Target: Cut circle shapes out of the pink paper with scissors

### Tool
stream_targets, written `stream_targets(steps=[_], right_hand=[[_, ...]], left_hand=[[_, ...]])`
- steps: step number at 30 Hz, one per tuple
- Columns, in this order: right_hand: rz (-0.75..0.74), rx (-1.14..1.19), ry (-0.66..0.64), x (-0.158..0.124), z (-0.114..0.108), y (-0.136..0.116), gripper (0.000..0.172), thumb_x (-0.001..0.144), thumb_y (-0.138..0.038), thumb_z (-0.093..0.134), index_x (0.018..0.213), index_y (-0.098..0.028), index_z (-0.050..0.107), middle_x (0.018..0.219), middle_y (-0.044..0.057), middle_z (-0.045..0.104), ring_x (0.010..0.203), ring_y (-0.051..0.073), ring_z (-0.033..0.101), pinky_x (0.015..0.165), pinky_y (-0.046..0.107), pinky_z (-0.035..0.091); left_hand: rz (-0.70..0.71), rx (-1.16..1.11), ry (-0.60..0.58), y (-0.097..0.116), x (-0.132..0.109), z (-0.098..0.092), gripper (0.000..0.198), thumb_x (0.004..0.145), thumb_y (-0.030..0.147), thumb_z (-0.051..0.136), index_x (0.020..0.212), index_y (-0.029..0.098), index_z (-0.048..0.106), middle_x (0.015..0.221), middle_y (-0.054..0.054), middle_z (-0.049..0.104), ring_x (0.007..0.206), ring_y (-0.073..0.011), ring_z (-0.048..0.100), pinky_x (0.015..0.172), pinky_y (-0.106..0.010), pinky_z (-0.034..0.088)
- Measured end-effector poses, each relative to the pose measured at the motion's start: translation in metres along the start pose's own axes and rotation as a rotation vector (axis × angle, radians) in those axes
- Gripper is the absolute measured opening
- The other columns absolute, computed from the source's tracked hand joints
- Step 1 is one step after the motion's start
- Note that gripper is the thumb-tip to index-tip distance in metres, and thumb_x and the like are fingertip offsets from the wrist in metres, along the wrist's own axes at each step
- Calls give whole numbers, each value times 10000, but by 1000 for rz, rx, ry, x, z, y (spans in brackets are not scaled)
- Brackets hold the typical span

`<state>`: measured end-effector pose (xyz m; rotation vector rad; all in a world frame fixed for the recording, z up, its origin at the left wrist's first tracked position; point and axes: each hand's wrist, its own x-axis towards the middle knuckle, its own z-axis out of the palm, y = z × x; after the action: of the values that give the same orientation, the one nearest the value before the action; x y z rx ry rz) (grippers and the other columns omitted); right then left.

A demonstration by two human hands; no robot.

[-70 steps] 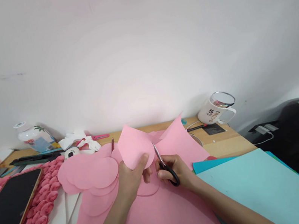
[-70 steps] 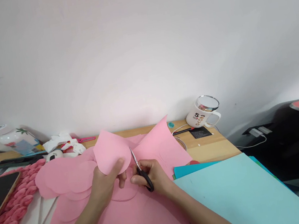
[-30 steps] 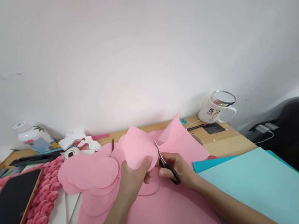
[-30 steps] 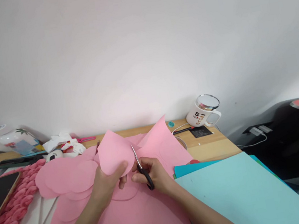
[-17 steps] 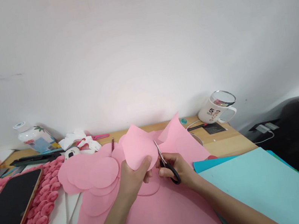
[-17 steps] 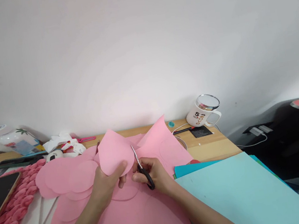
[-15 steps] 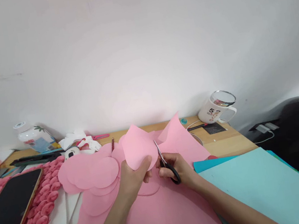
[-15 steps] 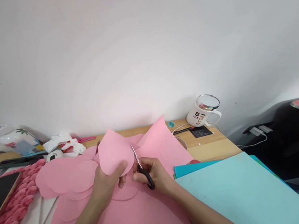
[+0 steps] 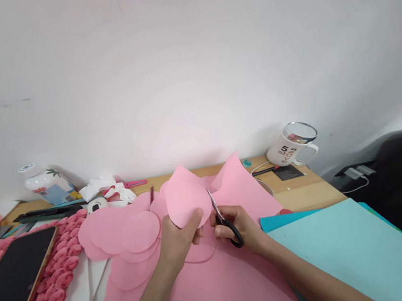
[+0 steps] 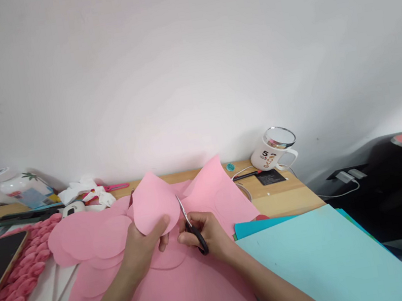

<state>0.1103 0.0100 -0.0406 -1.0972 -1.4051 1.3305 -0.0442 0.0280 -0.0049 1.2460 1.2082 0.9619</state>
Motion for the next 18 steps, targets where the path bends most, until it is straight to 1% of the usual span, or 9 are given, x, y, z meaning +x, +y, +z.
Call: stream_targets(steps=[4, 13, 18], right_hand=[[3, 15, -2, 0, 0, 1, 157, 660, -272, 620, 626, -157, 519, 473, -48, 454, 430, 80, 372, 410, 202, 280], [-1, 54, -12, 1, 0, 6, 127, 663, -227, 607, 611, -156, 515, 459, -53, 467, 416, 73, 370, 408, 197, 280], [11, 46, -9, 0, 0, 5, 162, 656, -259, 623, 595, -161, 509, 450, -51, 473, 411, 77, 387, 404, 198, 291]], left_hand=[[2, -4, 12, 0, 1, 0, 415, 677, 313, 606, 326, 168, 436, 305, 29, 421, 341, -77, 397, 407, -225, 348], [24, -19, 20, -5, 2, -1, 406, 688, 306, 601, 338, 162, 457, 307, 30, 426, 330, -75, 394, 400, -225, 342], [42, -52, 7, -5, 1, -1, 404, 710, 295, 596, 354, 157, 466, 317, 27, 450, 317, -72, 400, 401, -226, 347]])
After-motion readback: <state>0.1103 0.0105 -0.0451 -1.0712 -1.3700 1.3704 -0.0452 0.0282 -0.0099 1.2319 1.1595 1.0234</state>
